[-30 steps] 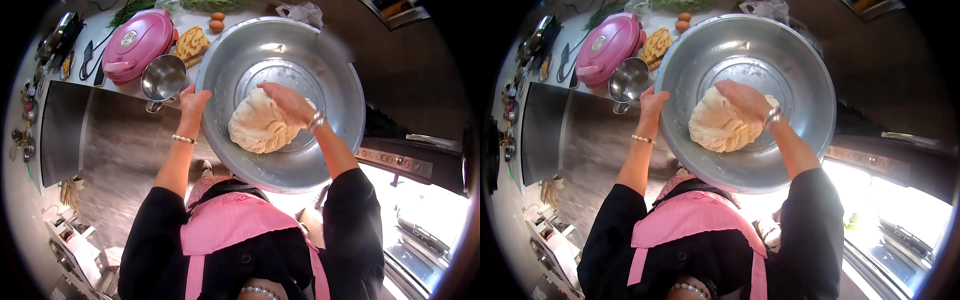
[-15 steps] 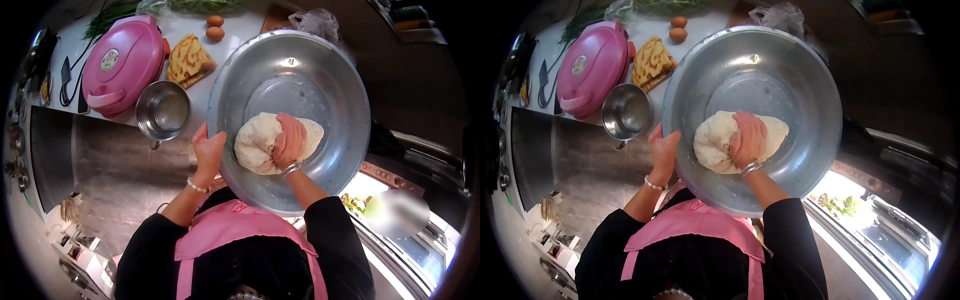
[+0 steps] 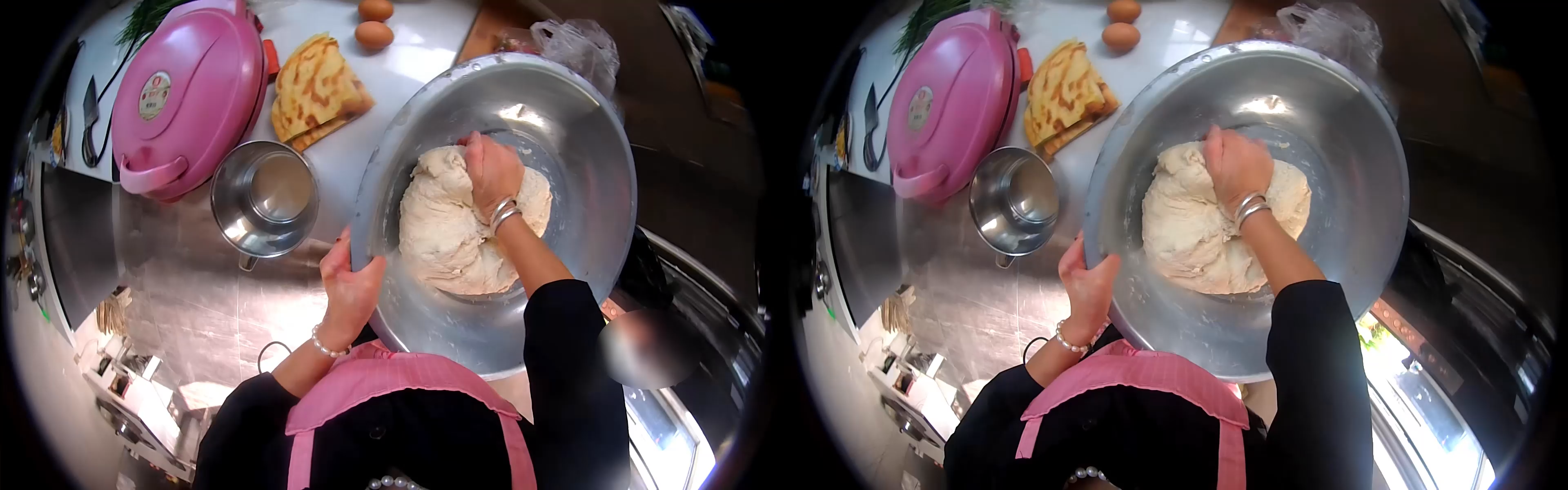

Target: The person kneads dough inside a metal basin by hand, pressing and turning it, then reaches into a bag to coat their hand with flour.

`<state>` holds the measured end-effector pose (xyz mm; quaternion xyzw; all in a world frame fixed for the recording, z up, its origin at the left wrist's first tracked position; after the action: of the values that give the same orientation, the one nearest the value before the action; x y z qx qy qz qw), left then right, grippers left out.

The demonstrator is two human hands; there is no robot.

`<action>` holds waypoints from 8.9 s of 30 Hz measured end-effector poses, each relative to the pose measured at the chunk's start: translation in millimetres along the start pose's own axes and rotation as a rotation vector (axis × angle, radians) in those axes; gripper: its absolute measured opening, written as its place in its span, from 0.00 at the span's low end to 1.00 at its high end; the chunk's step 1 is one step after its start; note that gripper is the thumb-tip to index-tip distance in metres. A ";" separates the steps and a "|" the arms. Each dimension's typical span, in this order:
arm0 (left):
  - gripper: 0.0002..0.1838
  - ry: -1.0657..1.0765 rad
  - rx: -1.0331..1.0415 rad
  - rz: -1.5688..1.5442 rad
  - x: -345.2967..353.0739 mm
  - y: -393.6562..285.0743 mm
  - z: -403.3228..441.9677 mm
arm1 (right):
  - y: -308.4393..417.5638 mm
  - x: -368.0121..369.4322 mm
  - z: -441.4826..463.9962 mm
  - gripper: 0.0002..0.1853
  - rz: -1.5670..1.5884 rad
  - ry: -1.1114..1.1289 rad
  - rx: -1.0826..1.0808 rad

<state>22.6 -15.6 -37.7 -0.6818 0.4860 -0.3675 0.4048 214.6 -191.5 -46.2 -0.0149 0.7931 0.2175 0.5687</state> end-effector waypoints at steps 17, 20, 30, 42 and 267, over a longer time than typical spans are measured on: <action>0.15 0.003 0.090 -0.053 0.9 -4.5 -1.4 | 6.3 -43.8 -70.3 0.11 -0.250 -0.307 -0.628; 0.15 0.013 0.191 -0.057 0.4 -6.0 -0.3 | -22.3 -32.2 -46.3 0.09 -0.153 -0.306 -0.430; 0.18 -0.016 0.093 0.087 -11.5 -2.1 6.9 | -80.9 -117.0 -98.4 0.15 0.578 -0.188 -0.394; 0.18 -0.010 0.088 0.069 -21.6 1.1 17.0 | -259.7 -189.9 -245.1 0.11 -0.502 0.054 0.487; 0.09 -0.183 0.662 1.268 593.5 4.7 108.7 | -549.0 120.1 158.5 0.23 -0.132 0.906 -0.532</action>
<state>270.9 -565.2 -21.8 -0.1381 0.6157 -0.1310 0.7646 463.1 -604.1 -376.3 -0.3010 0.8741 0.3469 0.1581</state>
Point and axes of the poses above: each hand's wrist, its own z-axis towards the middle knuckle, its own x-axis out of the palm, y = z × x, the point moved 9 cm from there along z, towards the middle knuckle, and after that the axes turned 14 degrees about y, right-handed, at the moved point
